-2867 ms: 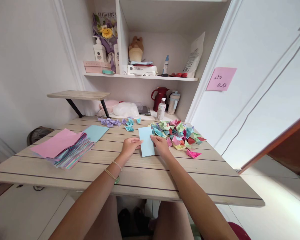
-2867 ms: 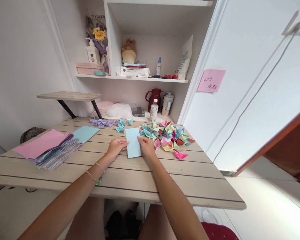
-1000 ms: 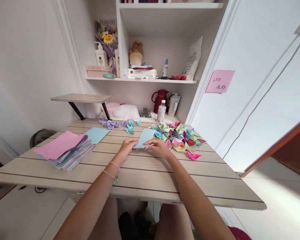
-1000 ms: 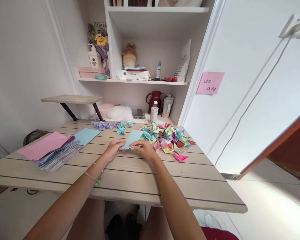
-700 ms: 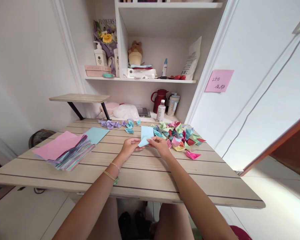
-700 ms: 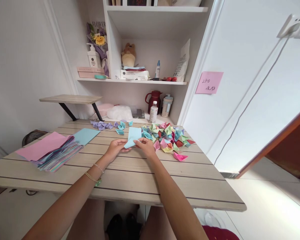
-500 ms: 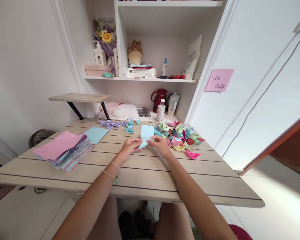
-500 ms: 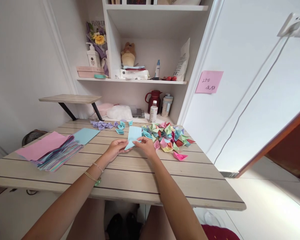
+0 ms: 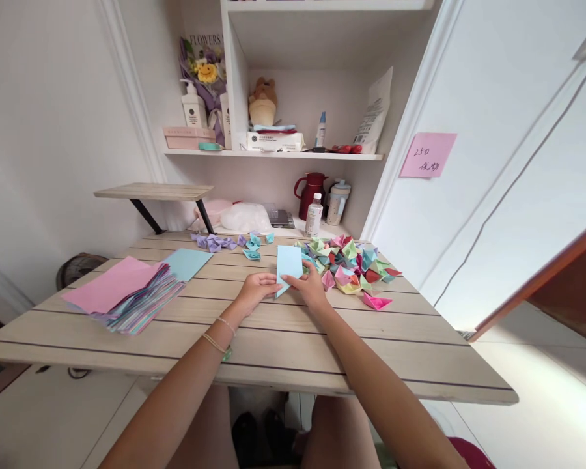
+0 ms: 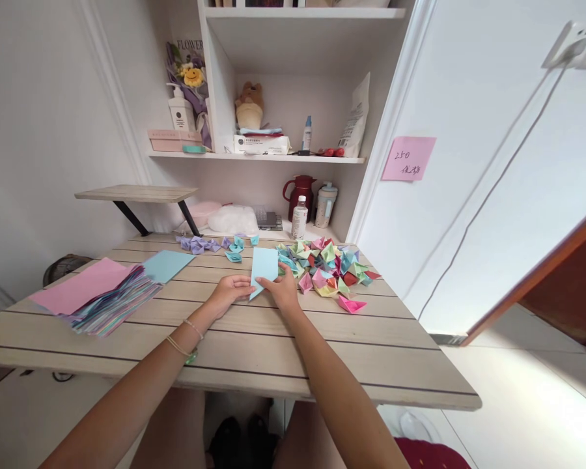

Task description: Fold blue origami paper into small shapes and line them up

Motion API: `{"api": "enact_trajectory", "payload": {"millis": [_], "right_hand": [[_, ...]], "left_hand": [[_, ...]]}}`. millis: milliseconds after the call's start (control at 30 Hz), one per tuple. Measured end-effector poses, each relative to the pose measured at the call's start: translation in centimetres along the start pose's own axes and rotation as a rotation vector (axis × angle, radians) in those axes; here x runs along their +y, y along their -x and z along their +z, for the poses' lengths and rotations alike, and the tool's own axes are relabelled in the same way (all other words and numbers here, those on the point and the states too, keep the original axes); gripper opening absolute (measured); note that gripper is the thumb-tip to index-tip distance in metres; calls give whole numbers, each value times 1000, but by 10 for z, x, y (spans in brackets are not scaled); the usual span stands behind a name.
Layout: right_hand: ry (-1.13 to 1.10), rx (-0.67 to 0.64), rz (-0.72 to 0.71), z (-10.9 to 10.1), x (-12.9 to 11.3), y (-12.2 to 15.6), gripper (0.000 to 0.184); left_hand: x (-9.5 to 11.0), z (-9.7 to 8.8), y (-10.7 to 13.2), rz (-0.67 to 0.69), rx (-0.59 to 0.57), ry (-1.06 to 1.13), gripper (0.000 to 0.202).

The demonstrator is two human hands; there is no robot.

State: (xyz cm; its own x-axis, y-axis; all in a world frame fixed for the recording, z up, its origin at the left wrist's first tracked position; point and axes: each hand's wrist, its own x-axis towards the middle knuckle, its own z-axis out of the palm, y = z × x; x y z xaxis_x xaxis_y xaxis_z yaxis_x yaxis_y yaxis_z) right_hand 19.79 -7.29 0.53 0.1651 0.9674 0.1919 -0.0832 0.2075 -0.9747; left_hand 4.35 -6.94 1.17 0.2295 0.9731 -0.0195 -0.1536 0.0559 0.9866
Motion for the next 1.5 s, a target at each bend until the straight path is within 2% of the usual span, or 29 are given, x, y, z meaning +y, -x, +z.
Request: {"api": "enact_trajectory", "payload": {"millis": [167, 433, 867, 1067, 1133, 1300, 1500], "right_hand": [[-27, 49, 3, 0, -3, 0, 73], [-18, 39, 4, 1, -1, 1, 68], [46, 73, -28, 1, -6, 3, 56], [35, 85, -37, 1, -7, 4, 58], [-2, 59, -19, 1, -5, 3, 57], [-83, -70, 40, -2, -1, -3, 38], [-63, -20, 51, -4, -1, -3, 35]], "left_hand": [[-1, 1, 2, -74, -86, -5, 31], [-5, 0, 1, -61, -109, -35, 32], [-6, 3, 1, 1, -95, -55, 34], [-6, 4, 1, 18, -85, -65, 32], [-6, 3, 0, 30, -65, -64, 31], [-8, 1, -3, 69, -35, -77, 28], [-11, 1, -4, 66, -45, -72, 30]]}}
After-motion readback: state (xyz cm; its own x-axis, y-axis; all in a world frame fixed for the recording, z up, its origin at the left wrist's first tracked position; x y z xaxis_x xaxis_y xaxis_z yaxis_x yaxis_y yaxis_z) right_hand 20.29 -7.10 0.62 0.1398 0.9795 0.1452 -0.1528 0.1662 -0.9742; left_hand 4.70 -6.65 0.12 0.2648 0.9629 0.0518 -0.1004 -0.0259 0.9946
